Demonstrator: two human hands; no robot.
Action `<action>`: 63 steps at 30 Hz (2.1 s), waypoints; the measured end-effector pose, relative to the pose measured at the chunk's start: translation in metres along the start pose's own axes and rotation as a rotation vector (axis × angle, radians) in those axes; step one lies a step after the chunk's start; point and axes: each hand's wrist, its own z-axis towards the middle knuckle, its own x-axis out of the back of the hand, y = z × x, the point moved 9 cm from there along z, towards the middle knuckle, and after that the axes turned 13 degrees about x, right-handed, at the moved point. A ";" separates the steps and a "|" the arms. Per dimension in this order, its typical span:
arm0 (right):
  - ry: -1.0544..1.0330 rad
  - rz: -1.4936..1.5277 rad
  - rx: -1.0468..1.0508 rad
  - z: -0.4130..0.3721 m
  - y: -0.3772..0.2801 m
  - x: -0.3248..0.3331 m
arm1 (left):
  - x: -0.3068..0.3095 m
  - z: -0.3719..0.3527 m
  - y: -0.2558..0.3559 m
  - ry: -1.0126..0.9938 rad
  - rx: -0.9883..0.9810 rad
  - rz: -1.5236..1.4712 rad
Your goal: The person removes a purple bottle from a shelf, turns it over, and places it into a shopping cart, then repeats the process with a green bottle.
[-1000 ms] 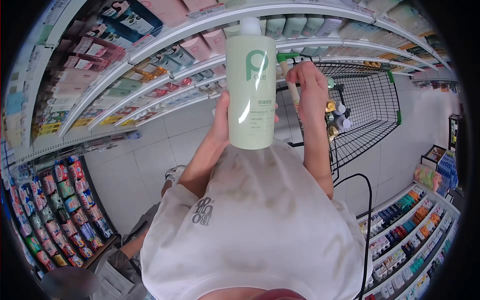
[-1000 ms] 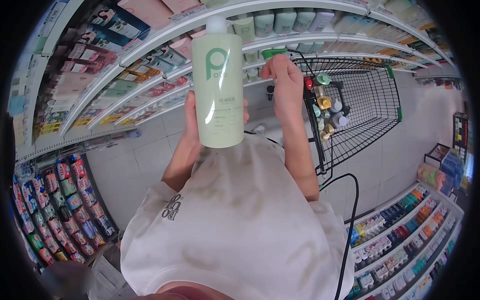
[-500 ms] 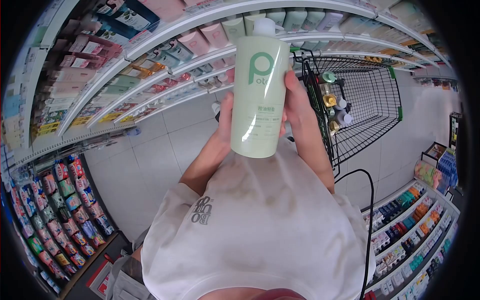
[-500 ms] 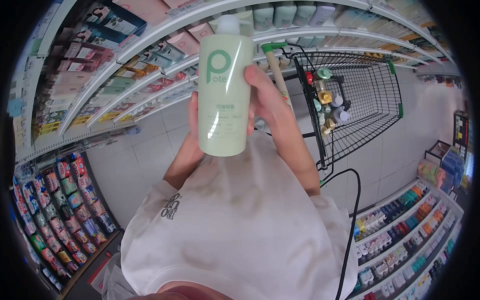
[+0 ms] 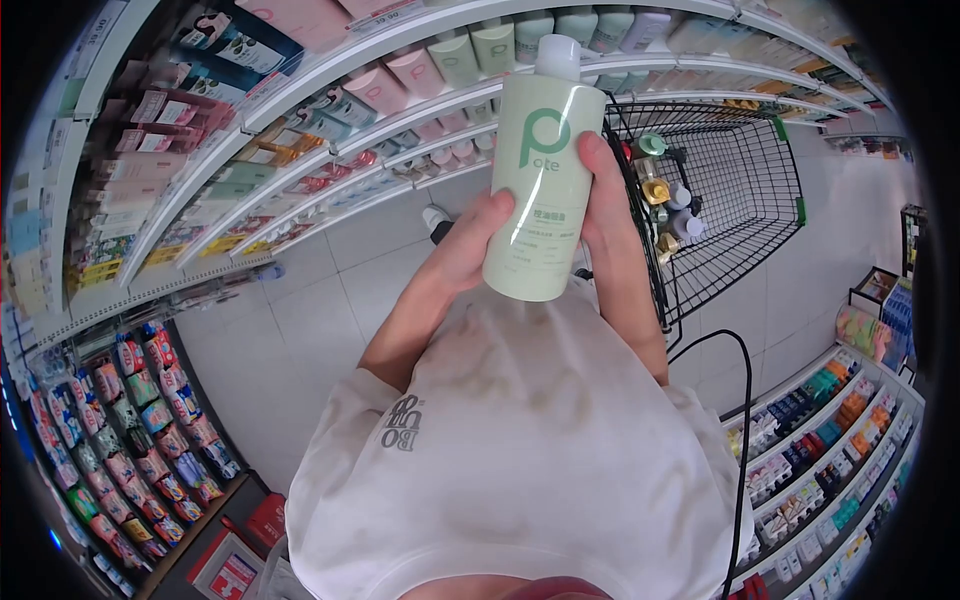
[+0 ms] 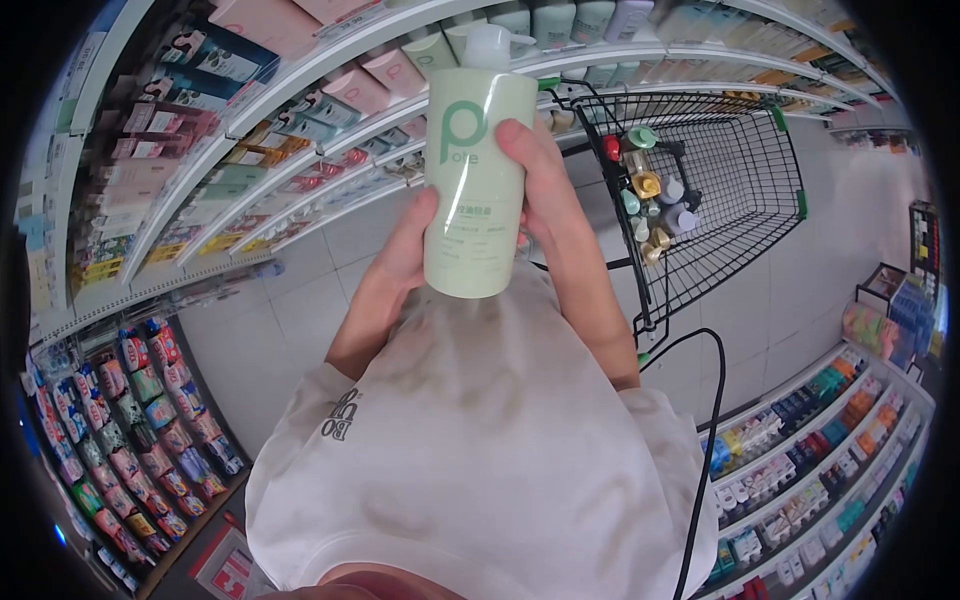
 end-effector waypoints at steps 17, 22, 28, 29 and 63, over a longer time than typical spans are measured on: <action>0.052 -0.362 0.336 -0.001 -0.039 -0.019 | 0.017 -0.001 0.045 0.453 -0.273 0.370; 0.077 -0.369 0.359 0.000 -0.038 -0.015 | 0.016 0.001 0.044 0.406 -0.265 0.346; 0.139 -0.332 0.318 -0.008 -0.048 -0.024 | 0.001 -0.005 0.048 0.324 -0.295 0.487; 0.109 -0.330 0.318 -0.007 -0.048 -0.024 | 0.004 -0.004 0.043 0.268 -0.260 0.423; -0.060 -0.164 0.237 -0.012 -0.053 -0.029 | -0.008 -0.016 0.024 0.172 -0.142 0.205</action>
